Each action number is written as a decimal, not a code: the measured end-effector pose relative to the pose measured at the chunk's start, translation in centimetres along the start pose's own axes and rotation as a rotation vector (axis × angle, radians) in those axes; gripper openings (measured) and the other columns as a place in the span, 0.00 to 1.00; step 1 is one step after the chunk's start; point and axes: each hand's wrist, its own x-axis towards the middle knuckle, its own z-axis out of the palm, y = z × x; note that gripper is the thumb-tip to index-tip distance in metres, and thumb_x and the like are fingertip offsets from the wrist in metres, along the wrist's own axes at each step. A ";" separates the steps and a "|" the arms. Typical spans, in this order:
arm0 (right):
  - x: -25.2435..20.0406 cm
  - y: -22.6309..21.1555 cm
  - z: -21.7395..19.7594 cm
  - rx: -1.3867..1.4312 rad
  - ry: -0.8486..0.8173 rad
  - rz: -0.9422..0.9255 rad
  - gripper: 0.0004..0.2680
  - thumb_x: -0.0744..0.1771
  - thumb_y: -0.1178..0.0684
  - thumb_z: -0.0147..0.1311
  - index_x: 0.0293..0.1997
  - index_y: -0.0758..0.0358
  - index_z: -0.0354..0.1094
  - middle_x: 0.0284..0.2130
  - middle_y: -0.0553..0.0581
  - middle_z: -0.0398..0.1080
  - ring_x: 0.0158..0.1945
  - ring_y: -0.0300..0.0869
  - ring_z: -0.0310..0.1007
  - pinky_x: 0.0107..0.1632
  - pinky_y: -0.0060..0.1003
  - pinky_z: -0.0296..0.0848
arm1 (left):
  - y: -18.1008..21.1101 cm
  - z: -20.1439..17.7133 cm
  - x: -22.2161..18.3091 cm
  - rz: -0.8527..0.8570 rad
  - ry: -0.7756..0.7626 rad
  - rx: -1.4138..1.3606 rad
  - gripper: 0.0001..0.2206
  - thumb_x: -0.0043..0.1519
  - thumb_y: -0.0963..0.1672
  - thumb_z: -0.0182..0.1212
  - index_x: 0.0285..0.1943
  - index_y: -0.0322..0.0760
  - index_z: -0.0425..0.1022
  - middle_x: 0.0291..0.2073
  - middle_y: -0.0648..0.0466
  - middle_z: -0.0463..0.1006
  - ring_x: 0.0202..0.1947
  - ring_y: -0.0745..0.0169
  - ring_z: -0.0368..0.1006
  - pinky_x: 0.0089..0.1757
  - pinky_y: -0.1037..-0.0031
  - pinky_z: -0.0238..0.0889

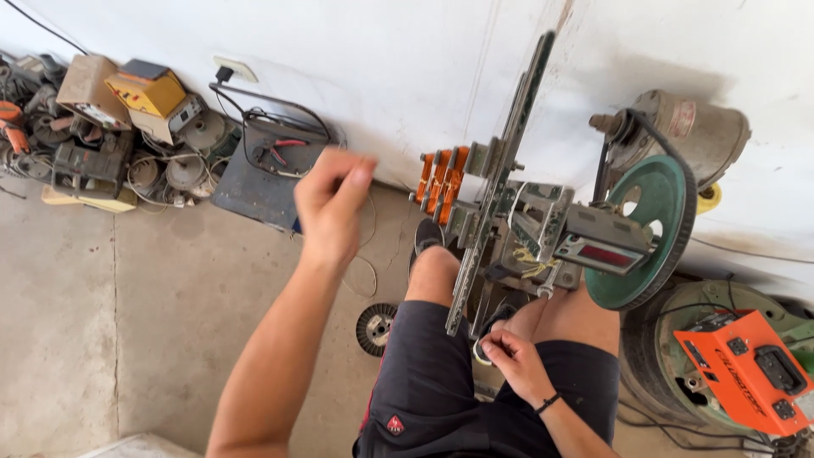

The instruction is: Winding copper wire onto a motor coil winding machine, cutting the wire with pliers, and removing the finished coils for storage.

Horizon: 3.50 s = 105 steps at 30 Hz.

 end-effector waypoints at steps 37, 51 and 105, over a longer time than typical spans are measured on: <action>0.3 -2.9 -0.2 -0.264 -0.129 0.151 0.06 0.67 0.48 0.56 0.41 0.50 0.81 0.30 0.42 0.80 0.26 0.32 0.69 0.33 0.28 0.66 | -5.4 -0.2 5.6 0.592 -0.331 0.879 0.05 0.68 0.42 0.66 0.49 0.44 0.85 0.33 0.62 0.79 0.24 0.71 0.69 0.22 0.77 0.55; 0.8 -3.9 0.2 -0.356 -0.240 0.153 0.05 0.66 0.47 0.55 0.37 0.47 0.78 0.31 0.40 0.80 0.32 0.32 0.74 0.38 0.29 0.68 | -2.1 -2.9 3.8 -0.252 -0.929 0.286 0.07 0.64 0.40 0.54 0.38 0.37 0.79 0.30 0.58 0.78 0.28 0.71 0.65 0.32 0.76 0.57; -1.4 -4.1 -1.5 -0.270 -0.274 -0.014 0.06 0.66 0.48 0.57 0.44 0.51 0.77 0.33 0.42 0.79 0.36 0.32 0.76 0.43 0.28 0.73 | 1.0 4.1 4.5 -0.262 -0.883 1.383 0.11 0.64 0.51 0.60 0.38 0.44 0.73 0.29 0.48 0.79 0.34 0.38 0.73 0.33 0.54 0.62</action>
